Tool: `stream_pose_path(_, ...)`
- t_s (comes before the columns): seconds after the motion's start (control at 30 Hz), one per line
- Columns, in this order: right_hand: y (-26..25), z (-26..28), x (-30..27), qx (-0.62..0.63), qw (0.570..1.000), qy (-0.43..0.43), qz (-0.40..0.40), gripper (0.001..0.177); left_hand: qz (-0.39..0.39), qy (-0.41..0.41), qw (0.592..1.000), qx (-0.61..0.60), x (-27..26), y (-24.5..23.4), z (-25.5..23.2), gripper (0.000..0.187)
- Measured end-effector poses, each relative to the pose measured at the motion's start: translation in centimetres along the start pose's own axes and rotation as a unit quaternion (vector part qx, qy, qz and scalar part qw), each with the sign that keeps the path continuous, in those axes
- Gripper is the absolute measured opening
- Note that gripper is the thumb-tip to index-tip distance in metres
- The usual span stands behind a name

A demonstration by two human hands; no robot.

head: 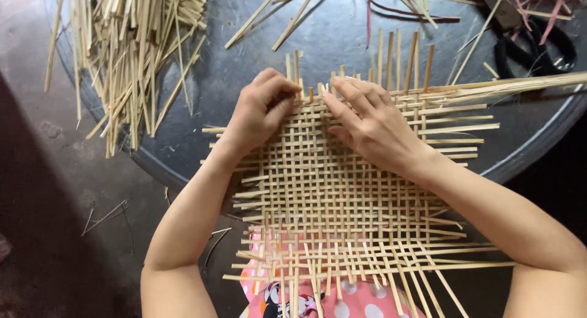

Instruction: Weaving a square base for a basket by interlacing thin bamboo strips on a flat surface.

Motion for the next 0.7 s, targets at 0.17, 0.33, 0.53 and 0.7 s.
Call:
stream_pose_path(0.17, 0.6, 0.3, 0.4, -0.007, 0.998, -0.002, 0.057, 0.055, -0.047, -0.054, 0.992, -0.101, 0.2, -1.1, -0.6, 0.019)
stream_pose_path(0.33, 0.0, 0.6, 0.8, -0.061, 0.988, -0.022, 0.141, 0.059, -0.067, -0.109, 0.986, -0.106, 0.5, -2.5, -1.8, 0.012)
stream_pose_path(0.53, -0.3, 0.7, 0.9, -0.028, 0.993, -0.015, 0.112, 0.054, 0.069, -0.026, 0.994, 0.082, 0.3, -2.1, -2.1, 0.009)
stream_pose_path(0.7, -2.7, -0.4, 1.2, 0.114, 0.993, 0.030, -0.023, 0.049, -0.114, 0.020, 0.991, 0.070, -0.7, -5.6, -5.0, 0.009)
Point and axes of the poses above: each hand's wrist, its own x-axis towards the middle knuckle, its own y-axis out of the palm, z = x × y, the point moved 1 cm from there along x, towards the middle knuckle, and after that the axes turned 2 degrees about -z, right-handed, at the moved point
